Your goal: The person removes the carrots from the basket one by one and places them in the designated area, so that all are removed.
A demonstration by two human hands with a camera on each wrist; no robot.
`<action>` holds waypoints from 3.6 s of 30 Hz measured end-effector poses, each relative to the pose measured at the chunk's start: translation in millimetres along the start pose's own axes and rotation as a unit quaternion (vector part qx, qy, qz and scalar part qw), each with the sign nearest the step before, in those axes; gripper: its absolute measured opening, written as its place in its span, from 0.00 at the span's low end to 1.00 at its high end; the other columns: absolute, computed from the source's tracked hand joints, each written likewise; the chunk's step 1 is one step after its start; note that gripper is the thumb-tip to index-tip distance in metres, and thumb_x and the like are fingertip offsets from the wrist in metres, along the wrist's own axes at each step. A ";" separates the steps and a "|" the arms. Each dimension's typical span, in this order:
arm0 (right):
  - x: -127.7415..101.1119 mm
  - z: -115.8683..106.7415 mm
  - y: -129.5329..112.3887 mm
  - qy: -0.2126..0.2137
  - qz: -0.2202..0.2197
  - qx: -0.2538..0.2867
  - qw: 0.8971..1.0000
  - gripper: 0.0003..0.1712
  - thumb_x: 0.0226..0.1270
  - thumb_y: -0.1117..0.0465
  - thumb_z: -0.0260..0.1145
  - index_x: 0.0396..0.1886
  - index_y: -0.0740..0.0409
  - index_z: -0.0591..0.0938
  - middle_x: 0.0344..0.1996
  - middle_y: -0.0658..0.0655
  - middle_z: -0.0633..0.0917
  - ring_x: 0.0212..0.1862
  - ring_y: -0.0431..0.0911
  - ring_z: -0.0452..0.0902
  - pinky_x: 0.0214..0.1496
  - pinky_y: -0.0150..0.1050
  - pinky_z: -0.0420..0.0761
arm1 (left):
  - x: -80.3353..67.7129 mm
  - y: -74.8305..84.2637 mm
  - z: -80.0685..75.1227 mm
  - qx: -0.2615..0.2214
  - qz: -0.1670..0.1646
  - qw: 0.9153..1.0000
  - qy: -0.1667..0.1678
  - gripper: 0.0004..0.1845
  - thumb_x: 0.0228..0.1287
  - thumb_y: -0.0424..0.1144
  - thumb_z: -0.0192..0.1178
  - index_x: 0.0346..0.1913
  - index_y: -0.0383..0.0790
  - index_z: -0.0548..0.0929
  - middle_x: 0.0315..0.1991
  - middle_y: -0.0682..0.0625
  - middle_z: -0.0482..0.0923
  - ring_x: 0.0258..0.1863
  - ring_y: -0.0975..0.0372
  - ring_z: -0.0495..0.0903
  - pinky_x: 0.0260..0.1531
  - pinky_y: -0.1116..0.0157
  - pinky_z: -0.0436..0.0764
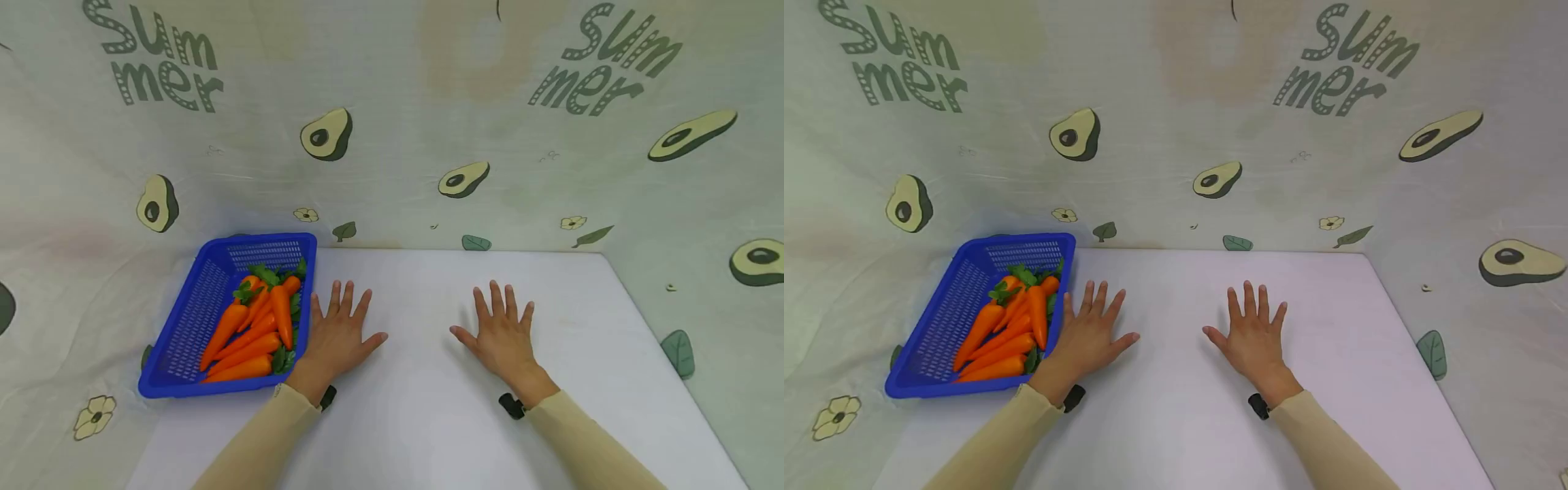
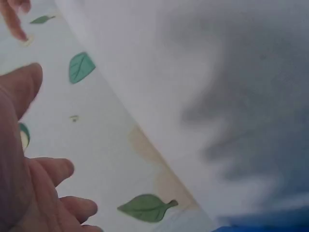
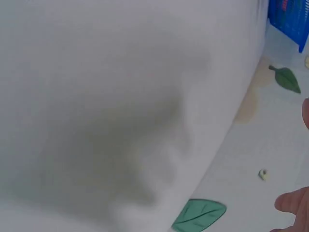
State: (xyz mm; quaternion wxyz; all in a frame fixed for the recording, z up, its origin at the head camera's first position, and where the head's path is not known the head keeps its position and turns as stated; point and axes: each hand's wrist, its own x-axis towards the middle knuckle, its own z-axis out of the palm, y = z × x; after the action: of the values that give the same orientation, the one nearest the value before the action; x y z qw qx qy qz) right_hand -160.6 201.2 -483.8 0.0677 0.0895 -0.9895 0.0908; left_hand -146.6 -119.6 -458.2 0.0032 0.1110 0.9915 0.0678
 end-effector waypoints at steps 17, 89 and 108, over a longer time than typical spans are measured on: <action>28.9 5.8 -196.1 -0.003 -0.255 -0.061 0.965 0.43 0.82 0.30 0.48 0.84 0.50 0.65 0.84 0.61 0.59 0.85 0.61 0.49 0.81 0.72 0.53 | -111.3 -221.1 -55.6 -0.031 -0.111 0.990 0.085 0.37 0.87 0.51 0.44 0.76 0.17 0.60 0.75 0.15 0.52 0.77 0.23 0.47 0.71 0.22 0.46; -11.3 -36.2 -13.7 -0.096 -0.154 0.089 0.979 0.46 0.75 0.49 0.66 0.83 0.65 0.60 0.84 0.64 0.58 0.83 0.62 0.56 0.81 0.59 0.64 | -45.8 -51.3 -9.7 -0.053 0.074 0.995 -0.032 0.57 0.75 0.74 0.44 0.83 0.27 0.51 0.85 0.32 0.45 0.85 0.41 0.45 0.81 0.36 0.48; -3.9 -54.6 -16.9 -0.139 -0.178 0.048 0.973 0.50 0.74 0.42 0.68 0.82 0.68 0.61 0.83 0.68 0.59 0.82 0.64 0.59 0.80 0.59 0.66 | -48.0 -53.5 -10.8 -0.057 0.071 0.995 -0.051 0.66 0.64 0.82 0.51 0.84 0.29 0.50 0.86 0.34 0.45 0.85 0.41 0.45 0.81 0.35 0.45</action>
State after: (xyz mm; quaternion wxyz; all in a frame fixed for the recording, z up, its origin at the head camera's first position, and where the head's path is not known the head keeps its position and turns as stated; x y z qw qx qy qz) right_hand -147.2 196.0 -428.4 -0.0597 0.2790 -0.9520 0.1110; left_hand -111.7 -183.3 -455.1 0.0551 0.1843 0.9741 0.1189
